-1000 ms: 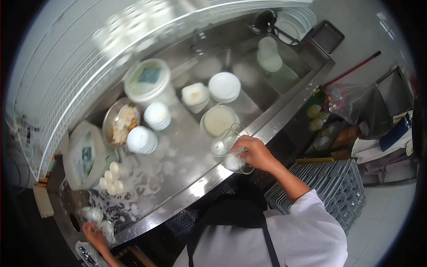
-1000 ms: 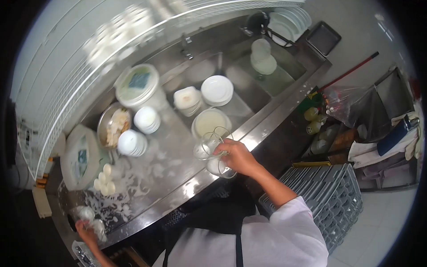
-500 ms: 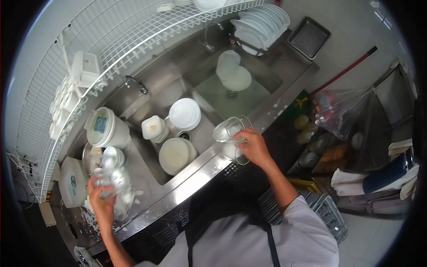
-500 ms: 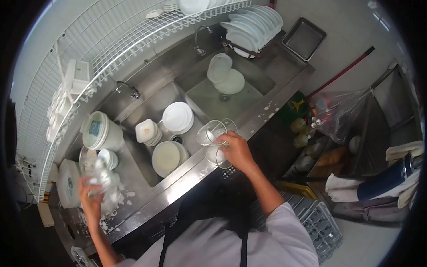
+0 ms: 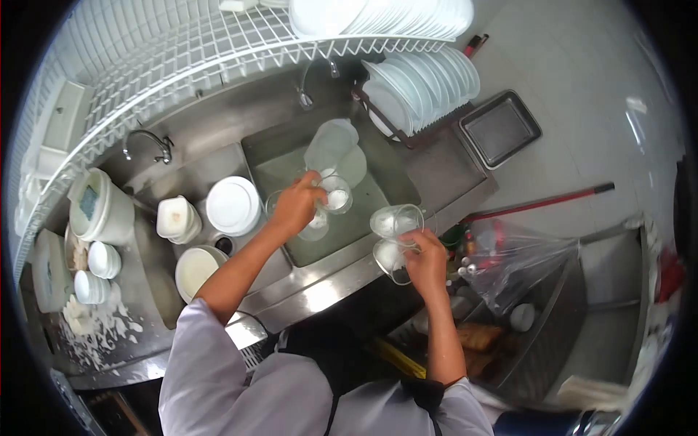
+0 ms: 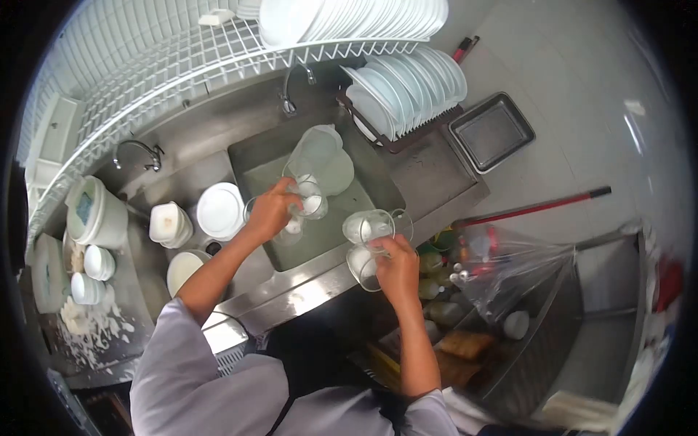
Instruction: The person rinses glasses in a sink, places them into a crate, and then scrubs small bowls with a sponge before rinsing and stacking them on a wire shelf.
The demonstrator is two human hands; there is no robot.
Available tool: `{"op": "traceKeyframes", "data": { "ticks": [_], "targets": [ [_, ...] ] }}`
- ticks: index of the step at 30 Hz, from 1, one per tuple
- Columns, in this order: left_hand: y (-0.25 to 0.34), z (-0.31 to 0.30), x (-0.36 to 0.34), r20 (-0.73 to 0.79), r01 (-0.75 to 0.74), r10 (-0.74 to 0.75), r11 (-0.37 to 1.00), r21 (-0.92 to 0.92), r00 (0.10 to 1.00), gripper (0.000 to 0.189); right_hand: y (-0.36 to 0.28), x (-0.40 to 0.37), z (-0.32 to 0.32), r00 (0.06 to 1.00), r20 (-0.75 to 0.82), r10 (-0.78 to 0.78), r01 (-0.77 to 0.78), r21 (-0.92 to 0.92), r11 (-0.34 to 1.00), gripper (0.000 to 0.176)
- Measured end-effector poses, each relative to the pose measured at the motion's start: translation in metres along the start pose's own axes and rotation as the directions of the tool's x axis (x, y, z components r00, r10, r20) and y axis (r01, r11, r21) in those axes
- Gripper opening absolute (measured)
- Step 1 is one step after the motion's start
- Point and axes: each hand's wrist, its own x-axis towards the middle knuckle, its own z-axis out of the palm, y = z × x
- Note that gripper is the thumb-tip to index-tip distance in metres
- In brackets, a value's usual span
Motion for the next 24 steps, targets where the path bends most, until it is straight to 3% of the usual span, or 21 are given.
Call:
{"op": "traceKeyframes", "data": {
  "ticks": [5,7,11,14,17,20,22,23,24],
  "targets": [
    [-0.052,0.134,0.035,0.109,0.05,-0.067,0.986,0.157,0.992,0.019,0.05,0.074,0.001,0.988,0.145,-0.049,0.068,-0.128,0.989,0.029],
    [-0.063,0.165,0.029,0.172,0.124,-0.158,0.973,0.194,0.972,0.017,0.068,0.096,0.016,0.979,0.201,-0.036,0.071,-0.169,0.983,0.03],
    [-0.081,0.208,0.015,0.247,0.223,-0.305,0.924,0.31,0.92,0.014,0.105,0.137,0.061,0.953,0.296,-0.067,0.138,-0.228,0.964,0.029],
    [-0.097,0.243,0.003,0.217,0.253,-0.373,0.864,0.435,0.902,0.014,0.135,0.157,0.107,0.933,0.358,-0.046,0.158,-0.29,0.944,0.027],
    [-0.099,0.243,0.003,0.171,0.337,-0.435,0.847,0.412,0.884,0.018,0.179,0.171,0.159,0.907,0.414,-0.074,0.219,-0.316,0.923,0.027],
    [-0.124,0.274,-0.007,0.264,0.346,-0.565,0.745,0.57,0.782,0.025,0.209,0.169,0.197,0.881,0.471,-0.051,0.23,-0.331,0.915,0.028],
    [-0.139,0.285,-0.015,0.292,0.373,-0.611,0.726,0.578,0.736,0.027,0.225,0.165,0.216,0.869,0.493,-0.039,0.227,-0.329,0.917,0.027],
    [-0.146,0.287,-0.019,0.266,0.436,-0.624,0.734,0.52,0.734,0.028,0.234,0.163,0.224,0.856,0.514,-0.06,0.262,-0.332,0.906,0.024],
    [-0.151,0.286,-0.025,0.184,0.55,-0.63,0.759,0.348,0.754,0.029,0.247,0.161,0.233,0.841,0.534,-0.083,0.3,-0.333,0.894,0.021]
  ]
}}
